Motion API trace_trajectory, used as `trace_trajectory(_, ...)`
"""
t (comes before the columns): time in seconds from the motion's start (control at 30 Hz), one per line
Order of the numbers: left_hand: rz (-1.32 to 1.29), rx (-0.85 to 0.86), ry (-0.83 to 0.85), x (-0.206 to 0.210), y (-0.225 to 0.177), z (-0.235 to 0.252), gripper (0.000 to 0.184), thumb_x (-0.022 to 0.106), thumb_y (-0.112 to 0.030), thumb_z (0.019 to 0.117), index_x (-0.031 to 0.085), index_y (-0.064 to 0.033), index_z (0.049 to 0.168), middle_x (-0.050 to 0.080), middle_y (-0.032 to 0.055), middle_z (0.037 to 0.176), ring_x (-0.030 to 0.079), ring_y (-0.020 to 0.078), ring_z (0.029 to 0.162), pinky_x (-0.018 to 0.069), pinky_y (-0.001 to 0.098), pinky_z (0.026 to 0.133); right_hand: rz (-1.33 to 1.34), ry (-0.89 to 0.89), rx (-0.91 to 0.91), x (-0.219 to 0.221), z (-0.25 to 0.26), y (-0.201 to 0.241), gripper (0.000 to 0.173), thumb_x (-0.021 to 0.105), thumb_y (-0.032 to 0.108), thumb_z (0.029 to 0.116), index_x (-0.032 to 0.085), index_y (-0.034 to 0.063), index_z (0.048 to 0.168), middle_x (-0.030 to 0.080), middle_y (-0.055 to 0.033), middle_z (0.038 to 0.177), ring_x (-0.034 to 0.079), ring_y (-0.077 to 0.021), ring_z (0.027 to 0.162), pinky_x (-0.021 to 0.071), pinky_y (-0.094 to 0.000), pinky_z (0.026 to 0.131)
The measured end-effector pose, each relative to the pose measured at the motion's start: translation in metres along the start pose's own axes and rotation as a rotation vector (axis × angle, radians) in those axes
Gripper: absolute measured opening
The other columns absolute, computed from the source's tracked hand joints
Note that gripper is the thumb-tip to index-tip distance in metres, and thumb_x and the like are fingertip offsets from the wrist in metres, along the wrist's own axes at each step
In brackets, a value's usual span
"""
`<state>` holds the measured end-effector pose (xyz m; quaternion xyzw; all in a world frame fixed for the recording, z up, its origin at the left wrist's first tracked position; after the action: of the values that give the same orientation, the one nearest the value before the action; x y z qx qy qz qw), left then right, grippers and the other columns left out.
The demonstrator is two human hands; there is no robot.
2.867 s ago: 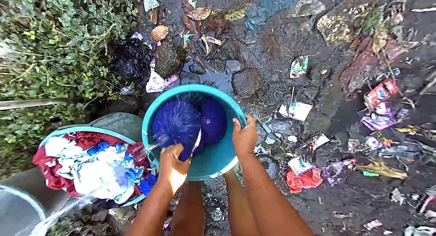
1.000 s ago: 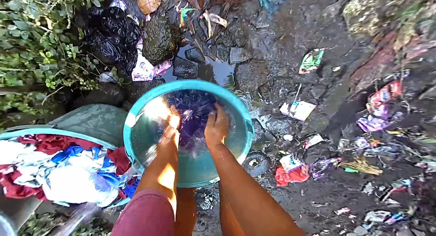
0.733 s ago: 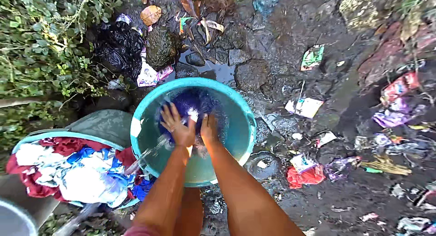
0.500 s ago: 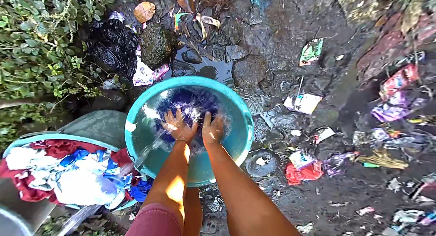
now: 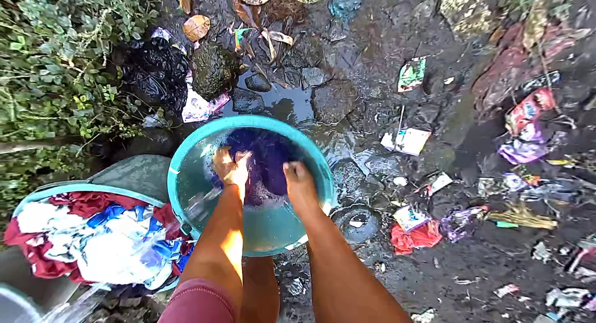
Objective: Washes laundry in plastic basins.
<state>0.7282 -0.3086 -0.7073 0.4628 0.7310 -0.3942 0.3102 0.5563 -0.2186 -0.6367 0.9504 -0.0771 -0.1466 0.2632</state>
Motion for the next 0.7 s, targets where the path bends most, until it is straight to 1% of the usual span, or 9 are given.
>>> trace_trajectory(0.1,0.061,0.117,-0.046,0.007,0.004,0.01,0.05,0.045,-0.033,0.106,0.055,0.0036,0.138,0.052,0.0315,0.143,0.046,0.0482,0.137,0.0334,0.0635,0.114,-0.159,0.07,0.017,-0.001,-0.039,-0.006,0.034,0.05,0.025,0.108,0.061,-0.0055,0.12,0.067,-0.019,0.099,0.066,-0.0276,0.091,0.0532,-0.0459,0.085)
trace_trajectory(0.23,0.123,0.148,-0.091,0.019,-0.008,0.014,0.055,0.039,-0.037,0.104,0.055,0.0026,0.138,0.054,0.032,0.14,0.047,0.051,0.134,0.0352,0.0672,0.108,-0.315,0.28,0.201,0.015,-0.024,-0.009,0.051,0.044,0.039,0.1104,0.05,-0.0031,0.138,0.065,-0.0241,0.123,0.065,-0.0348,0.114,0.0506,-0.0518,0.099)
trace_trajectory(0.3,0.134,0.118,-0.059,0.018,-0.01,0.013,0.055,0.038,-0.038,0.1053,0.052,0.0021,0.141,0.05,0.032,0.145,0.043,0.0508,0.138,0.0321,0.0678,0.11,-0.291,0.211,0.202,0.025,-0.009,-0.007,0.06,0.036,0.046,0.1109,0.044,-0.0026,0.146,0.062,-0.0243,0.133,0.061,-0.0339,0.125,0.0472,-0.0515,0.107)
trace_trajectory(0.4,0.163,0.03,0.018,0.018,-0.011,0.011,0.056,0.04,-0.04,0.1068,0.046,-0.0019,0.148,0.042,0.0283,0.153,0.037,0.046,0.144,0.0281,0.065,0.115,-0.289,0.05,0.215,0.038,0.009,-0.008,0.061,0.025,0.042,0.1128,0.041,-0.0033,0.151,0.061,-0.024,0.139,0.059,-0.0336,0.131,0.0447,-0.0501,0.112)
trace_trajectory(0.47,0.142,0.0,-0.007,0.019,-0.011,0.009,0.056,0.052,-0.035,0.1024,0.047,-0.0025,0.148,0.043,0.0271,0.154,0.037,0.0442,0.145,0.0278,0.0631,0.117,-0.355,0.095,0.229,0.043,0.026,-0.011,0.062,0.02,0.036,0.1136,0.036,-0.0089,0.152,0.056,-0.0279,0.144,0.055,-0.0362,0.136,0.0413,-0.0494,0.115)
trace_trajectory(0.53,0.129,-0.015,-0.003,0.023,-0.008,0.01,0.06,0.051,-0.038,0.1034,0.044,-0.0021,0.151,0.04,0.0266,0.156,0.033,0.0429,0.148,0.0245,0.0603,0.121,-0.393,0.137,0.207,0.047,0.045,-0.015,0.06,0.018,0.033,0.1142,0.048,-0.0109,0.144,0.059,-0.0302,0.138,0.057,-0.04,0.132,0.0427,-0.0529,0.112)
trace_trajectory(0.6,0.183,-0.023,0.058,0.024,-0.009,0.007,0.065,0.041,-0.043,0.1075,0.036,0.0015,0.155,0.032,0.0291,0.161,0.024,0.0454,0.152,0.0154,0.0609,0.124,-0.401,0.169,0.199,0.047,0.051,-0.019,0.064,0.015,0.033,0.1144,0.054,-0.0099,0.14,0.06,-0.0312,0.137,0.056,-0.0428,0.133,0.0416,-0.0565,0.112)
trace_trajectory(0.67,0.224,-0.054,0.096,0.028,-0.016,0.002,0.067,0.035,-0.045,0.1096,0.033,0.0024,0.157,0.025,0.0285,0.164,0.013,0.0466,0.155,0.0031,0.063,0.124,-0.421,0.167,0.211,0.035,0.045,-0.011,0.066,0.016,0.039,0.1139,0.055,-0.0072,0.141,0.059,-0.0289,0.14,0.055,-0.0408,0.135,0.0415,-0.0559,0.112)
trace_trajectory(0.7,0.193,-0.082,0.098,0.027,-0.018,0.004,0.066,0.037,-0.044,0.109,0.034,0.0013,0.157,0.025,0.0274,0.165,0.012,0.0458,0.156,0.0012,0.0626,0.125,-0.454,0.134,0.207,0.028,0.039,-0.001,0.065,0.021,0.043,0.1131,0.056,-0.0046,0.139,0.061,-0.0255,0.138,0.057,-0.0375,0.133,0.0431,-0.0536,0.112)
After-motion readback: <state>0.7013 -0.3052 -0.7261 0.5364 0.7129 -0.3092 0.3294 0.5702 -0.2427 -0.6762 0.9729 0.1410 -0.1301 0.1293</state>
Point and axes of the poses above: each hand's wrist, its own z-axis towards the middle knuckle, its own x-axis out of the palm, y = z × x, the point moved 2 cm from there along z, towards the middle knuckle
